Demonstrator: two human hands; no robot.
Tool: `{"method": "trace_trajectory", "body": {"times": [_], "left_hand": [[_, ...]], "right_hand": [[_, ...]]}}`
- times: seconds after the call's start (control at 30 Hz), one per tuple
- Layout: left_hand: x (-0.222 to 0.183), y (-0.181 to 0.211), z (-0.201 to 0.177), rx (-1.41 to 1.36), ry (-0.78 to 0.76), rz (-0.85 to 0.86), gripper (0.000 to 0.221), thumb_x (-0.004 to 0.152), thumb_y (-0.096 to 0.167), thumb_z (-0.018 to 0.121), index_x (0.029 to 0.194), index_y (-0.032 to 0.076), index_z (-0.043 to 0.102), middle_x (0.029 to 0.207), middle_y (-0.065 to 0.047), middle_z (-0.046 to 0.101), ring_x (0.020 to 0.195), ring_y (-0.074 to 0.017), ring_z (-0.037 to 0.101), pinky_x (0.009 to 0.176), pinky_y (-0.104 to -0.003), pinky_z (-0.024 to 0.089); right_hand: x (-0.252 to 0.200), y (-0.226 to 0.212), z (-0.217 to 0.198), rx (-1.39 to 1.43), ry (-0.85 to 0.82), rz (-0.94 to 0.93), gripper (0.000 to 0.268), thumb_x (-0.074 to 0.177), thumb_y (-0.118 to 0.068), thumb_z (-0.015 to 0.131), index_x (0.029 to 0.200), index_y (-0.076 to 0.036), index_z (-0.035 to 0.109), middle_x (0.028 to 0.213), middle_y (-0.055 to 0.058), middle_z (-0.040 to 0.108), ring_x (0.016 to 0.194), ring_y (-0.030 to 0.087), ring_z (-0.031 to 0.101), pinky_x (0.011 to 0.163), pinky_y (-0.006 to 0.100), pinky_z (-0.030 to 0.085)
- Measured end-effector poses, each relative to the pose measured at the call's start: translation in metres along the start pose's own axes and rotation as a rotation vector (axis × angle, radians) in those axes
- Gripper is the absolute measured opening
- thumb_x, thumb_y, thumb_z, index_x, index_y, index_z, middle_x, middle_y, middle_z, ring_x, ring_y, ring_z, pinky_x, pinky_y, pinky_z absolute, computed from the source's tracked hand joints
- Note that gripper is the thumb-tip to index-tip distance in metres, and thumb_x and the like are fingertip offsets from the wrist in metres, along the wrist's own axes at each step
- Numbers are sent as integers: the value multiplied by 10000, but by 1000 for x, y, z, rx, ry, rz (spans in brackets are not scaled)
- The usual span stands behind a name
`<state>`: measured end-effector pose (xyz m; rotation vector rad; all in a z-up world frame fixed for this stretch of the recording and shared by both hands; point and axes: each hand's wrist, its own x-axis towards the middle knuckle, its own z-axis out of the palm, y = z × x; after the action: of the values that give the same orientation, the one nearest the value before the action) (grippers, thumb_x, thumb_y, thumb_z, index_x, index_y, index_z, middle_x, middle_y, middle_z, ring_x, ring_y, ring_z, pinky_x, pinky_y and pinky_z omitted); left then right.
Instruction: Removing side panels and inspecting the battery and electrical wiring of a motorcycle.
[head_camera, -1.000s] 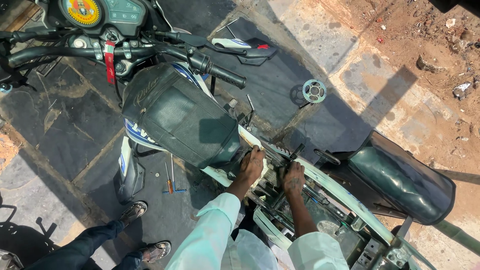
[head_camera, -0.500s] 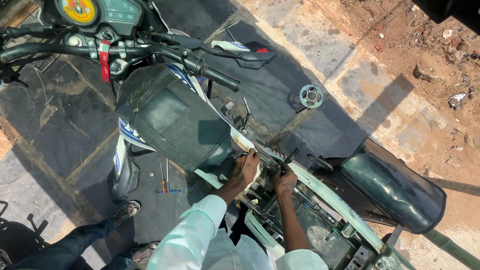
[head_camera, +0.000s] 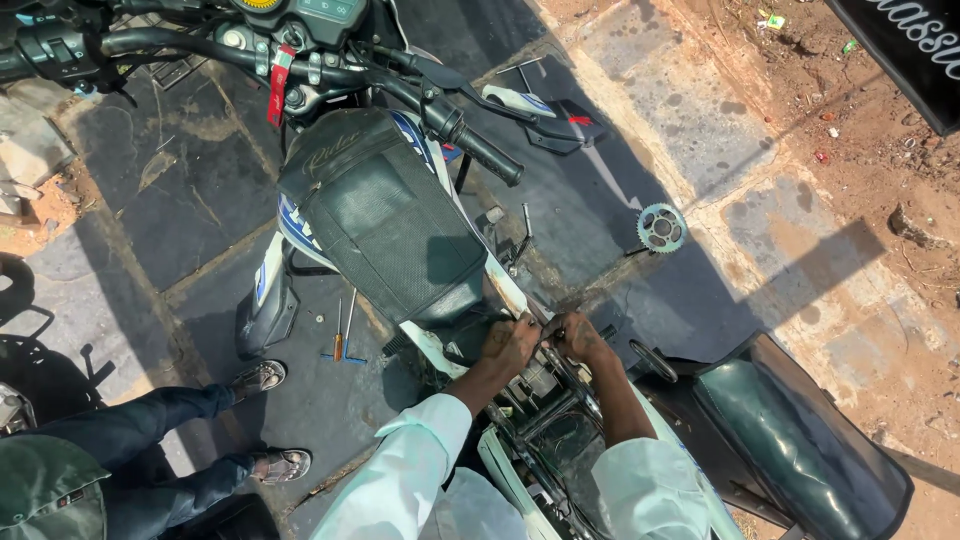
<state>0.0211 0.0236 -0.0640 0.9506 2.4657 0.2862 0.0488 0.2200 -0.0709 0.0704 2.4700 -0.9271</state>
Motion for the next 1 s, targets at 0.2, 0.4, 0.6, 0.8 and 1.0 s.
{"method": "trace_trajectory", "body": {"times": [0.2, 0.4, 0.6, 0.8, 1.0], "left_hand": [[-8, 23, -11, -218, -107, -232, 335, 949, 112, 623, 1275, 68, 560, 1066, -192, 723, 906, -271, 733, 801, -382, 584], [6, 19, 12, -171, 22, -262, 268, 932, 96, 588, 1180, 0, 622, 1061, -226, 699, 958, -317, 712, 814, -406, 574], [6, 33, -14, -305, 27, -329, 296, 1019, 139, 438, 1134, -21, 659, 1149, -247, 686, 996, -363, 700, 852, -439, 561], [23, 11, 67, -405, 282, -309, 399, 1024, 265, 435, 1244, -21, 605, 1117, -272, 661, 985, -416, 651, 862, -491, 496], [8, 24, 41, -362, 169, -322, 310, 1011, 242, 450, 1115, 19, 640, 951, -198, 666, 866, -349, 677, 785, -442, 526]], "right_hand": [[-25, 36, 18, 99, -27, 85, 260, 825, -12, 624, 1054, -52, 741, 944, 158, 767, 853, 307, 726, 774, 430, 595], [-59, -18, 13, 80, 364, -169, 281, 913, -21, 526, 1139, -41, 691, 1181, 233, 672, 1062, 402, 628, 919, 481, 518], [1, 36, 34, -218, -19, -21, 406, 1053, -158, 320, 1181, -57, 692, 1250, 237, 649, 1171, 408, 609, 1043, 458, 484], [-14, 0, 10, -516, -34, -260, 445, 935, -113, 381, 1334, 18, 529, 1482, 202, 502, 1261, 370, 547, 966, 486, 504], [-29, 35, 47, -633, -44, -184, 440, 1061, -203, 375, 1443, -9, 475, 1565, 195, 442, 1451, 337, 443, 1170, 403, 462]]}}
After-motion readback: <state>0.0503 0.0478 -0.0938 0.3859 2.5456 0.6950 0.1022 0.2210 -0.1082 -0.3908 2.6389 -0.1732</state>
